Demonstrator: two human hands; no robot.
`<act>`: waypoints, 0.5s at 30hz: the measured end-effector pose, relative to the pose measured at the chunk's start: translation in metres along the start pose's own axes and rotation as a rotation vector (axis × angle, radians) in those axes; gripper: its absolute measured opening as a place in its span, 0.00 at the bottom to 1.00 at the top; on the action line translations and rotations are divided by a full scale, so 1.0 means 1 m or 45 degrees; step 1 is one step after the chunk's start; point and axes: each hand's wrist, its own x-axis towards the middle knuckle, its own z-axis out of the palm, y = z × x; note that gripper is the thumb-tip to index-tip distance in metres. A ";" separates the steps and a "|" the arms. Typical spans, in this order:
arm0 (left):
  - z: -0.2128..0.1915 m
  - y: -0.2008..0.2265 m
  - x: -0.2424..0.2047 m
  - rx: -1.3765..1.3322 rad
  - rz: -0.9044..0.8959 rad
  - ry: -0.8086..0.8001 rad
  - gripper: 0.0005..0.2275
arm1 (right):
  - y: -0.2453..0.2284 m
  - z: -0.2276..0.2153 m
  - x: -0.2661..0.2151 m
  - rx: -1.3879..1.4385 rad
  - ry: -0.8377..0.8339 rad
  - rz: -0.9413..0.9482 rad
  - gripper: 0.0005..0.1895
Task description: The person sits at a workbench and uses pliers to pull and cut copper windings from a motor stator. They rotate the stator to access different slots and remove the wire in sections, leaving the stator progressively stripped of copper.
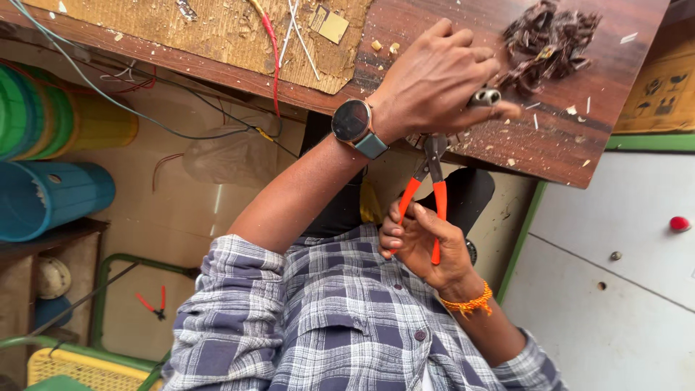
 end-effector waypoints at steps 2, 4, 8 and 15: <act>0.002 -0.002 -0.007 -0.110 0.035 0.132 0.26 | 0.007 -0.007 -0.003 0.037 -0.061 -0.019 0.15; 0.004 -0.007 -0.012 -0.173 0.123 0.241 0.22 | 0.017 -0.018 -0.001 0.118 -0.137 -0.060 0.13; 0.001 -0.010 -0.017 -0.192 0.199 0.276 0.19 | 0.022 -0.033 0.017 -0.156 0.032 -0.130 0.14; 0.016 -0.006 -0.027 -0.074 0.087 0.399 0.16 | 0.004 -0.053 0.016 -1.814 0.786 -1.023 0.16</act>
